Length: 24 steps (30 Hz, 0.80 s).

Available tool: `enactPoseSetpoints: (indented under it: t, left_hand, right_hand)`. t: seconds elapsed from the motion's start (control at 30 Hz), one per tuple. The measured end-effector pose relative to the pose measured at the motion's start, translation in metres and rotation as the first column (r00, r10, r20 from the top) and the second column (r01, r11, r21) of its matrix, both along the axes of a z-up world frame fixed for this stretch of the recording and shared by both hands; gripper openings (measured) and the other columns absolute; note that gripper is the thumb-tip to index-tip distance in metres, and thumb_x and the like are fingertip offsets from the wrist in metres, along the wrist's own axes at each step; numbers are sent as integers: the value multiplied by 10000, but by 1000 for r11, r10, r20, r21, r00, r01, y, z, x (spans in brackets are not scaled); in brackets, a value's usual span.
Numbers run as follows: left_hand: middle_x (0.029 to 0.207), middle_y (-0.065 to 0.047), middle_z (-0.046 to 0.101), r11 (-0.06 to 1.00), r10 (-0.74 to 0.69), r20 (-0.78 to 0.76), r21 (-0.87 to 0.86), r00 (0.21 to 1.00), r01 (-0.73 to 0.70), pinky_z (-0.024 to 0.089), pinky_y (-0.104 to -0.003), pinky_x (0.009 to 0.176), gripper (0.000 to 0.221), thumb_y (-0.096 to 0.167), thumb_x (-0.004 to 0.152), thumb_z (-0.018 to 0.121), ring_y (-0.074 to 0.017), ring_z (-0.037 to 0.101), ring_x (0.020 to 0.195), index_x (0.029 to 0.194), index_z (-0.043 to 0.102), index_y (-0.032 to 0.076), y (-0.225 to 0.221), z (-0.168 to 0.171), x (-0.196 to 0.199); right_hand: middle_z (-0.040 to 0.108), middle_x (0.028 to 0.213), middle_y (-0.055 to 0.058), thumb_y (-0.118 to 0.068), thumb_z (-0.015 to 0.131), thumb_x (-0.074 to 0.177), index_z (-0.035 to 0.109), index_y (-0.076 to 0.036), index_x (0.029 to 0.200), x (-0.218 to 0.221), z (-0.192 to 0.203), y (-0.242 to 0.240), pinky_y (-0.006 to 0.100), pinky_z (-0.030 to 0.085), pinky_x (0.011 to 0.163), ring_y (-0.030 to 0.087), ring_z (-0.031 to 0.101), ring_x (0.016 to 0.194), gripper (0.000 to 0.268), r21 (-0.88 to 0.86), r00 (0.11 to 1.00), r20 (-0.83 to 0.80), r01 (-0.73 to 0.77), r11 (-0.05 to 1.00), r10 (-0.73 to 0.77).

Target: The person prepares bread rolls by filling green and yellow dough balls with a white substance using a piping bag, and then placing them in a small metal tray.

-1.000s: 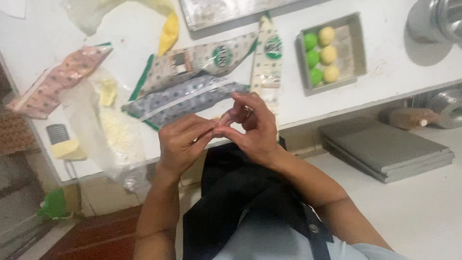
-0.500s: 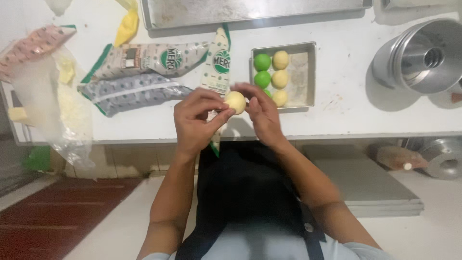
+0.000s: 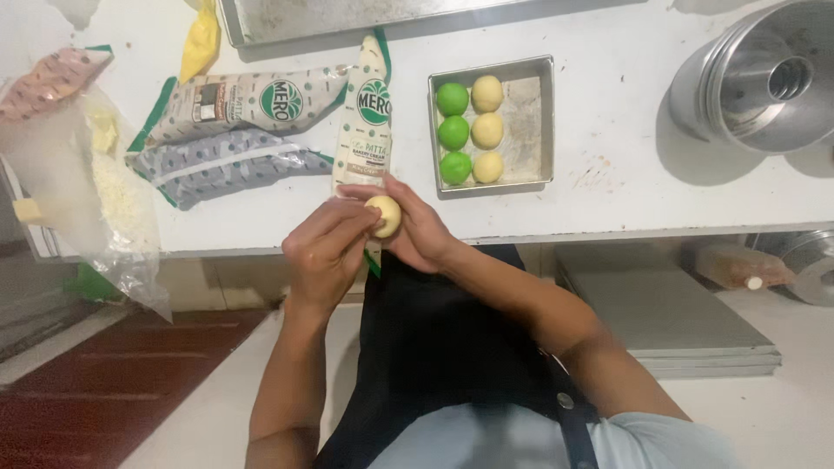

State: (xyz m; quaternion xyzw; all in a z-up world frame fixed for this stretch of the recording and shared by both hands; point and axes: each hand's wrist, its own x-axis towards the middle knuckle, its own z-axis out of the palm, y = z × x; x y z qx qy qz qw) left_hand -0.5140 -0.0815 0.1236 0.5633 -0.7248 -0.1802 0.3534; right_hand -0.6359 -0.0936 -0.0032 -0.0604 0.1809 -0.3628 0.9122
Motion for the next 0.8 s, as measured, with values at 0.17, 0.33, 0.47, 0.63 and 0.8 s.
enactPoseSetpoints:
  t: [0.17, 0.33, 0.47, 0.63, 0.8]
  left_hand:
    - [956, -166, 766, 999, -31, -85, 14, 996, 33, 637, -424, 765, 34, 11, 925, 776, -359, 756, 858, 950, 793, -5, -16, 0, -14]
    - [919, -235, 759, 986, -163, -6, -46, 987, 162, 639, -419, 752, 58, -3, 903, 796, -386, 761, 837, 939, 796, -48, -22, 0, -12]
    - [963, -46, 784, 976, -205, -39, -82, 978, 202, 623, -340, 752, 27, 80, 920, 809, -248, 762, 853, 896, 811, 92, -20, -8, -12]
    - [1067, -161, 748, 977, -213, -78, -41, 974, 211, 629, -485, 795, 57, 38, 932, 774, -388, 749, 909, 955, 769, -14, -18, -14, -39]
    - [991, -23, 758, 969, -215, 41, -116, 976, 218, 623, -353, 758, 49, 139, 967, 760, -246, 746, 846, 931, 793, 130, -19, -20, -44]
  right_hand:
    - [584, 1444, 262, -508, 414, 1086, 491, -49, 1479, -3, 16, -22, 507, 559, 1023, 400, 605, 1294, 609, -85, 955, -41, 290, 953, -295]
    - [685, 1250, 253, -505, 509, 1050, 547, 4, 1407, -25, 71, -32, 200, 579, 622, 274, 718, 1001, 623, 334, 971, 126, 150, 930, -202]
    - [543, 1234, 105, -600, 423, 1042, 480, -35, 1482, -35, 32, -23, 364, 506, 909, 208, 536, 1076, 718, 143, 987, 111, 100, 985, -116]
    - [576, 1481, 274, -605, 408, 1035, 512, -82, 1504, -55, 58, -26, 541, 560, 1069, 408, 589, 1359, 710, 59, 966, 64, 246, 967, -250]
    - [697, 1138, 220, -662, 385, 1020, 543, 56, 1410, -82, 20, -12, 429, 577, 952, 316, 697, 1005, 833, 268, 964, 252, -151, 952, 82]
